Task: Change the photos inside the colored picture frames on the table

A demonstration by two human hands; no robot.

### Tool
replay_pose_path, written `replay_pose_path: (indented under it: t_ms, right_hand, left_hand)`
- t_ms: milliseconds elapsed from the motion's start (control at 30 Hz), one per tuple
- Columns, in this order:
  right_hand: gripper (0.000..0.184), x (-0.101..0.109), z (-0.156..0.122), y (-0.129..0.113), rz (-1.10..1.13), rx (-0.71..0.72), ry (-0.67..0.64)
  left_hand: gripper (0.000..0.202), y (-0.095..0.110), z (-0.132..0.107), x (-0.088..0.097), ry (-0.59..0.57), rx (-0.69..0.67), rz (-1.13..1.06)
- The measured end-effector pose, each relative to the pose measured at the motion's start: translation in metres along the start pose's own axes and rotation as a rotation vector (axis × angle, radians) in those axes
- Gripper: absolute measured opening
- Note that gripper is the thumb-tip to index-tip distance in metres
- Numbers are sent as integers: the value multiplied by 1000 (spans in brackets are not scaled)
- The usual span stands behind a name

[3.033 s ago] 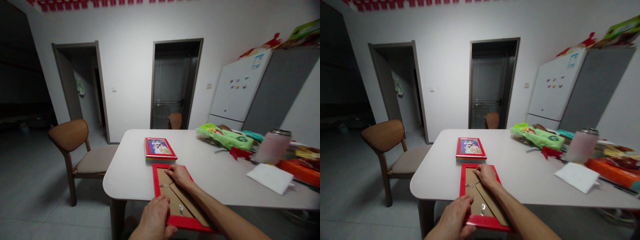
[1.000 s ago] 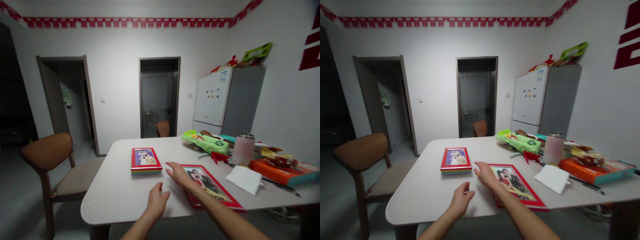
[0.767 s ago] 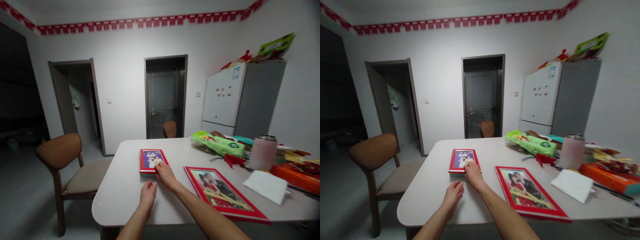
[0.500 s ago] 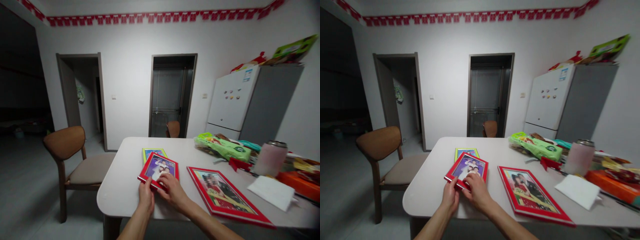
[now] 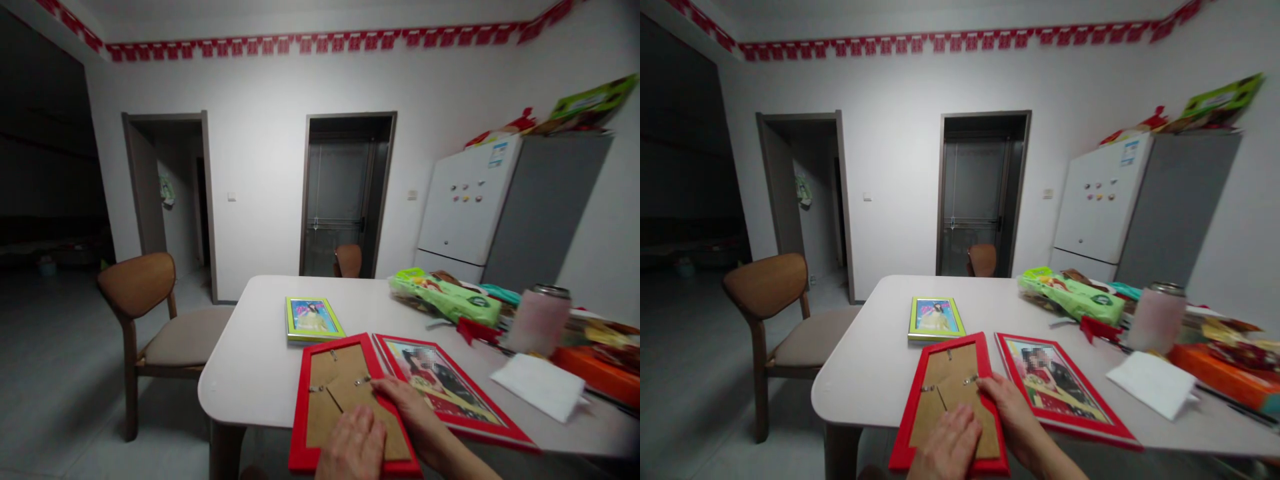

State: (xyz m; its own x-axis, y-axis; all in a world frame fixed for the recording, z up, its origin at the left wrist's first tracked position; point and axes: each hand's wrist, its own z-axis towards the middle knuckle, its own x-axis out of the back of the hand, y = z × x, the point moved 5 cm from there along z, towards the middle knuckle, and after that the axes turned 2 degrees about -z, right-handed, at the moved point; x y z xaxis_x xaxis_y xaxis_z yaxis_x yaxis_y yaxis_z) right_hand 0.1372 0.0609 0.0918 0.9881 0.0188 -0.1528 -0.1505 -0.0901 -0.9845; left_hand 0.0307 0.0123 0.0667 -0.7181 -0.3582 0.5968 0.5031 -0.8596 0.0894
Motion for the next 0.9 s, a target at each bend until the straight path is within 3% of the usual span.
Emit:
replay_pose_path:
  t_ms: [100,200,300,400,467,533,600,700,900]
  right_hand:
    - [29,5,11,9,-155,20,-53]
    - [32,17,27,16,-463,71,51]
    - [35,28,38,23,-821,152,143]
    - [39,33,44,31,-1118,208,179]
    - [43,33,43,33,-1259,239,201]
    - [43,29,40,31,-1332,299,192]
    - [35,22,37,28,-1352,358,126]
    - [24,13,38,23,-1377,381,48]
    - [26,9,44,20,-1433,382,84]
  left_hand:
    - [31,-2,-12,-18,70,-37,201]
    - [27,-5,-20,-36,43,-35,251]
    - [27,-8,-27,-58,-78,22,186]
    - [34,-13,-33,-71,-324,144,14]
    - [39,-16,-33,-63,-495,227,-130]
    - [55,-23,-32,-42,-601,335,-212]
    - [71,-36,-31,-13,-600,450,-167]
    - [68,-53,-34,16,-606,547,-79]
    - [67,-59,-39,18,-631,531,-106]
